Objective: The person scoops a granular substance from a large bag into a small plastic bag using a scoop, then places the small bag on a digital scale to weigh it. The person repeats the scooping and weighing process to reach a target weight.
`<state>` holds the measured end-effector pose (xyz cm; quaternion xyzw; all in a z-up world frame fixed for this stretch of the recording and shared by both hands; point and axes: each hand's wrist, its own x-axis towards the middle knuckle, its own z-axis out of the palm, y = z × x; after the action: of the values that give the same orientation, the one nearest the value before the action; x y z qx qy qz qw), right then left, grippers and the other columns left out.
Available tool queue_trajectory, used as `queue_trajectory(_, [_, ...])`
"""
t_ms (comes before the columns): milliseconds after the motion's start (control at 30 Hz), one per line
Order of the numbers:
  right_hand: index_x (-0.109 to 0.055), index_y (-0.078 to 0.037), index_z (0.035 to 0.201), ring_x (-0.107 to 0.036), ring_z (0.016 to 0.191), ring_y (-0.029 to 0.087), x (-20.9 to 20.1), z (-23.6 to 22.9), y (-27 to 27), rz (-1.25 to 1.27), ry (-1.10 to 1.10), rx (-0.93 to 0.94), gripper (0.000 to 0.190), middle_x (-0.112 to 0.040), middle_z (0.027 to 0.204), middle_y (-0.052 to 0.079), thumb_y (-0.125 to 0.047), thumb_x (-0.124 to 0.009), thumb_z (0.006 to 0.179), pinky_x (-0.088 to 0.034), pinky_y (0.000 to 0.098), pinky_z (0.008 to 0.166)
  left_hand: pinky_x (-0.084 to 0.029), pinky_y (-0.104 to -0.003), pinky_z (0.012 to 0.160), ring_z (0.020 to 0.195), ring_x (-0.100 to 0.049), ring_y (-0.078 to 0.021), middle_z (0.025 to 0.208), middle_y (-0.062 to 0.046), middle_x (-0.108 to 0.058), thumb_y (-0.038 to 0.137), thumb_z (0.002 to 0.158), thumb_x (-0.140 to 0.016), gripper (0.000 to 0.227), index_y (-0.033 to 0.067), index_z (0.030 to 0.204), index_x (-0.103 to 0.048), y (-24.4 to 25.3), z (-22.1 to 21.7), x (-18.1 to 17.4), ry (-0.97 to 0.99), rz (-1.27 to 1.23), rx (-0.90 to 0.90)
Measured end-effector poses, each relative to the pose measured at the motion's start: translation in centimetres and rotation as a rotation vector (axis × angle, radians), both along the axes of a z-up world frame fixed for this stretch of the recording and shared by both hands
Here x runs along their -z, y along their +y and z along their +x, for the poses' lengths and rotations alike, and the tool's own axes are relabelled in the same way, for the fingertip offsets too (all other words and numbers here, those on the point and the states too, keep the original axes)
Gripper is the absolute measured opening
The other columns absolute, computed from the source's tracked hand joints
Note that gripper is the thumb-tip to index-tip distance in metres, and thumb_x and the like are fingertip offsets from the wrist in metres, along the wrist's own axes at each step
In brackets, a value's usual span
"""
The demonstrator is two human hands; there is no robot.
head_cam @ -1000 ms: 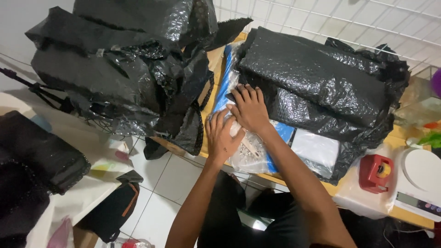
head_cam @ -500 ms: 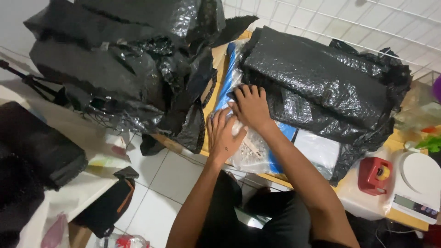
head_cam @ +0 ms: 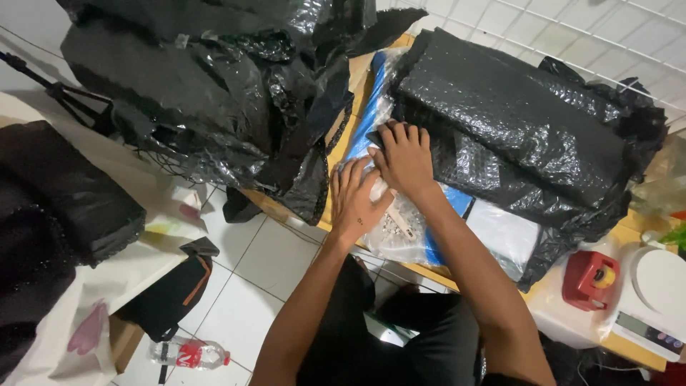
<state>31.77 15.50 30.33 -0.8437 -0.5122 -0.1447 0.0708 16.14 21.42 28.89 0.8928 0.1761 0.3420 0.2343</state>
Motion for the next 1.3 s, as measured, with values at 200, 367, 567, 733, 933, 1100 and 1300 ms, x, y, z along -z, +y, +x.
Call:
queue_trajectory(200, [-0.051, -0.017, 0.144, -0.05, 0.126, 0.033, 0.0, -0.1, 0.1, 0.015, 0.002, -0.002, 0.05, -0.055, 0.133, 0.011, -0.051, -0.048, 0.107, -0.03, 0.0547, 0.11, -0.028, -0.061, 0.118, 0.136, -0.046, -0.0313, 0.138, -0.011, -0.054, 0.044, 0.093, -0.064, 0.038, 0.0132, 0.116, -0.067, 0.0, -0.3, -0.7, 0.001, -0.012, 0.015])
queue_trajectory(367, [-0.052, -0.017, 0.144, -0.05, 0.125, 0.033, 0.3, 0.0, 0.0, 0.022, -0.019, -0.008, 0.05, -0.054, 0.134, 0.012, -0.052, -0.044, 0.108, -0.031, 0.0546, 0.11, -0.027, -0.062, 0.118, 0.137, -0.046, -0.0326, 0.14, -0.011, -0.053, 0.044, 0.089, -0.066, 0.041, 0.0126, 0.117, -0.066, -0.1, 0.0, 0.2, 0.001, -0.008, 0.001])
queue_trajectory(567, [-0.052, -0.016, 0.145, -0.05, 0.126, 0.033, -0.1, -0.2, 0.0, 0.015, 0.01, 0.003, 0.052, -0.055, 0.133, 0.012, -0.053, -0.04, 0.109, -0.03, 0.0547, 0.11, -0.026, -0.061, 0.12, 0.14, -0.044, -0.0314, 0.141, -0.011, -0.052, 0.043, 0.09, -0.065, 0.041, 0.0116, 0.118, -0.066, 0.0, -0.3, -0.6, 0.044, -0.018, 0.012])
queue_trajectory(733, [-0.052, -0.016, 0.143, -0.051, 0.124, 0.033, -0.1, -0.4, -0.1, 0.037, -0.035, -0.008, 0.05, -0.055, 0.129, 0.012, -0.051, -0.044, 0.109, -0.031, 0.0537, 0.109, -0.025, -0.063, 0.12, 0.141, -0.043, -0.0321, 0.143, -0.011, -0.051, 0.042, 0.092, -0.064, 0.041, 0.0115, 0.119, -0.066, -0.1, -0.3, -0.4, 0.05, -0.028, 0.016])
queue_trajectory(933, [-0.051, -0.016, 0.143, -0.05, 0.124, 0.034, 0.1, -0.3, 0.0, 0.028, -0.016, -0.009, 0.049, -0.054, 0.13, 0.012, -0.051, -0.045, 0.109, -0.03, 0.0549, 0.109, -0.027, -0.062, 0.118, 0.139, -0.044, -0.0314, 0.14, -0.011, -0.053, 0.045, 0.09, -0.066, 0.043, 0.0104, 0.114, -0.067, 0.0, -0.3, 0.0, 0.035, 0.014, 0.009])
queue_trajectory(1100, [-0.051, -0.017, 0.142, -0.05, 0.121, 0.034, -0.6, 0.0, -0.1, -0.029, 0.037, -0.006, 0.048, -0.053, 0.129, 0.011, -0.049, -0.048, 0.107, -0.032, 0.055, 0.108, -0.028, -0.061, 0.119, 0.138, -0.045, -0.0306, 0.139, -0.01, -0.053, 0.051, 0.091, -0.066, 0.047, 0.0096, 0.113, -0.068, 0.0, -0.1, 0.7, 0.032, 0.006, 0.001])
queue_trajectory(1300, [-0.064, -0.017, 0.126, -0.052, 0.111, 0.034, -2.6, 2.1, 2.3, 0.005, 0.348, 0.008, 0.047, -0.055, 0.116, 0.009, -0.056, -0.047, 0.106, -0.04, 0.0494, 0.095, -0.028, -0.062, 0.116, 0.136, -0.048, -0.0317, 0.138, -0.011, -0.055, 0.048, 0.092, -0.066, 0.042, 0.0149, 0.117, -0.068, 0.2, 0.1, 0.3, -0.014, 0.034, 0.007])
